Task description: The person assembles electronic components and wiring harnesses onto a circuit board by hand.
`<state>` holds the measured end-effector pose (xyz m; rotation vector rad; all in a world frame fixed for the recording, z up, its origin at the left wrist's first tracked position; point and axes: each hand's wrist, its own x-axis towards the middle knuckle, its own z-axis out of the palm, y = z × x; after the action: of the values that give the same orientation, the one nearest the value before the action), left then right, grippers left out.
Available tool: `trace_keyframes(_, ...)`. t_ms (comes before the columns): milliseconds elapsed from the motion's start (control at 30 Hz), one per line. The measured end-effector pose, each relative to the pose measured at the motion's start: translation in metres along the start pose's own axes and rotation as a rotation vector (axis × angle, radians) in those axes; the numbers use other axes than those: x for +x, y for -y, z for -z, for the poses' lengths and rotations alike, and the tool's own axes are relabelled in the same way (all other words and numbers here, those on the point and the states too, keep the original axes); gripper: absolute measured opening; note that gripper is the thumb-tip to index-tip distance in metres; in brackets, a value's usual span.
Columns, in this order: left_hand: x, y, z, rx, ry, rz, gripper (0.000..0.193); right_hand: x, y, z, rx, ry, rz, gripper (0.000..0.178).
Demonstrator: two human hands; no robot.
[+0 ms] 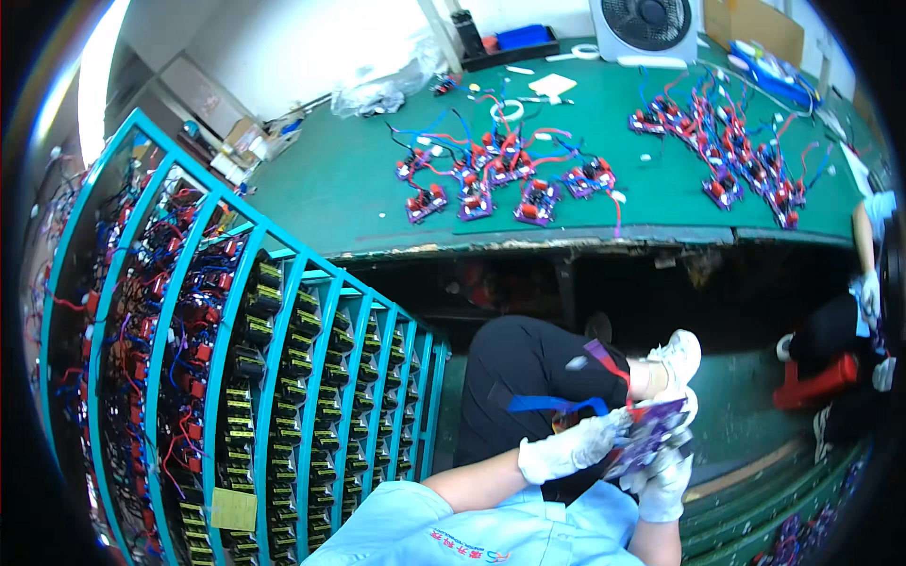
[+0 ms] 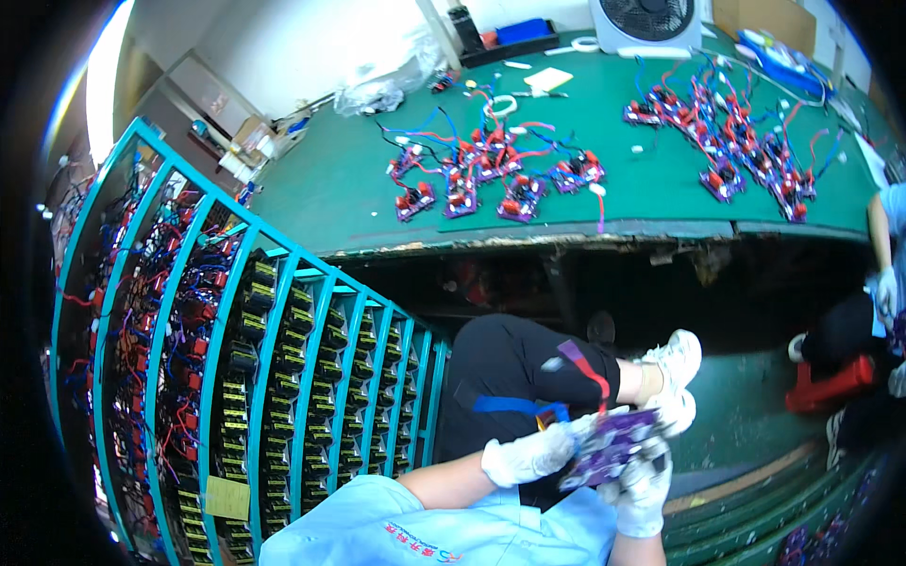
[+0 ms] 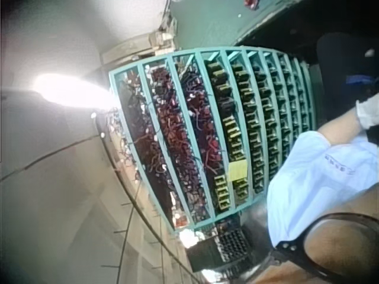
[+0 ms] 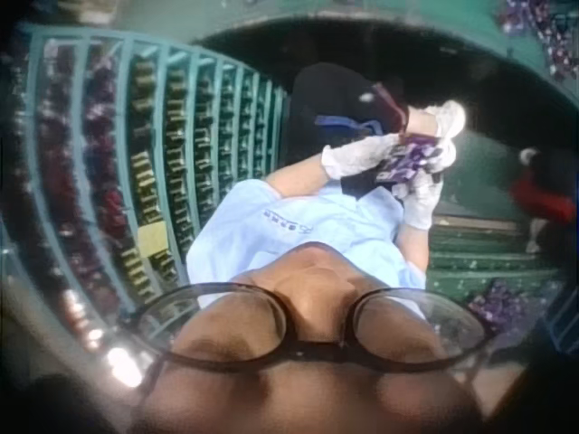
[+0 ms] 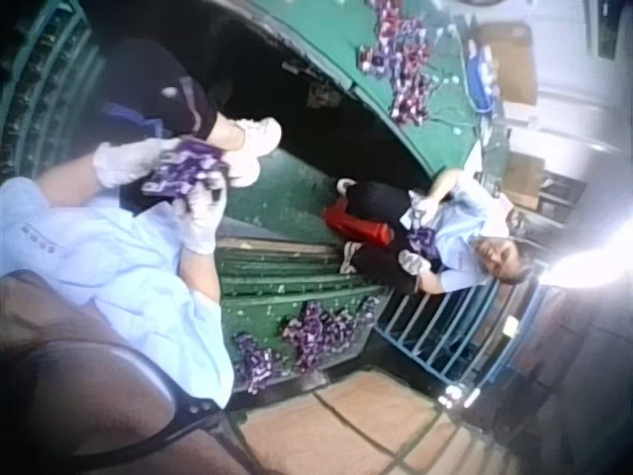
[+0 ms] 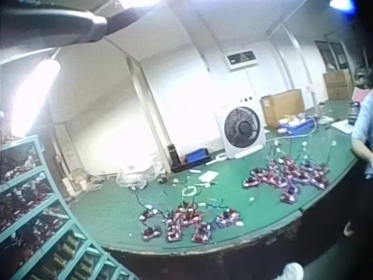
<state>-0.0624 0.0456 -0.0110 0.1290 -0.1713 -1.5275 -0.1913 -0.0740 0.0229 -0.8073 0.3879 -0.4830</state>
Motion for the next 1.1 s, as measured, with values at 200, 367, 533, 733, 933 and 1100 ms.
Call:
trace_keyframes(200,-0.006,-0.016,-0.022,0.503,-0.338,-0.543,0.049,0.013,-0.017,-0.037,-0.462,0.022,0.01,0.069)
trace_keyframes(367,-0.009,-0.063,-0.035,0.364,-0.766,-0.66,0.053,0.027,-0.023,-0.041,-0.61,-0.105,-0.016,0.071)
trace_keyframes(533,-0.047,-0.207,-0.011,0.918,-0.669,-1.328,0.039,0.025,-0.019,-0.03,-0.654,-0.068,0.009,0.064)
trace_keyframes(733,-0.073,-0.35,-0.018,1.967,-1.683,-0.931,0.043,0.028,-0.024,-0.035,-0.656,-0.064,-0.062,0.056)
trace_keyframes(933,-0.089,-0.355,0.04,2.243,-1.986,-0.606,0.076,0.039,-0.027,-0.025,-0.888,-0.022,0.027,0.05)
trace_keyframes(1100,-0.092,-0.376,0.044,2.242,-2.091,-0.775,0.067,0.045,-0.034,-0.019,-0.867,-0.03,0.041,0.044)
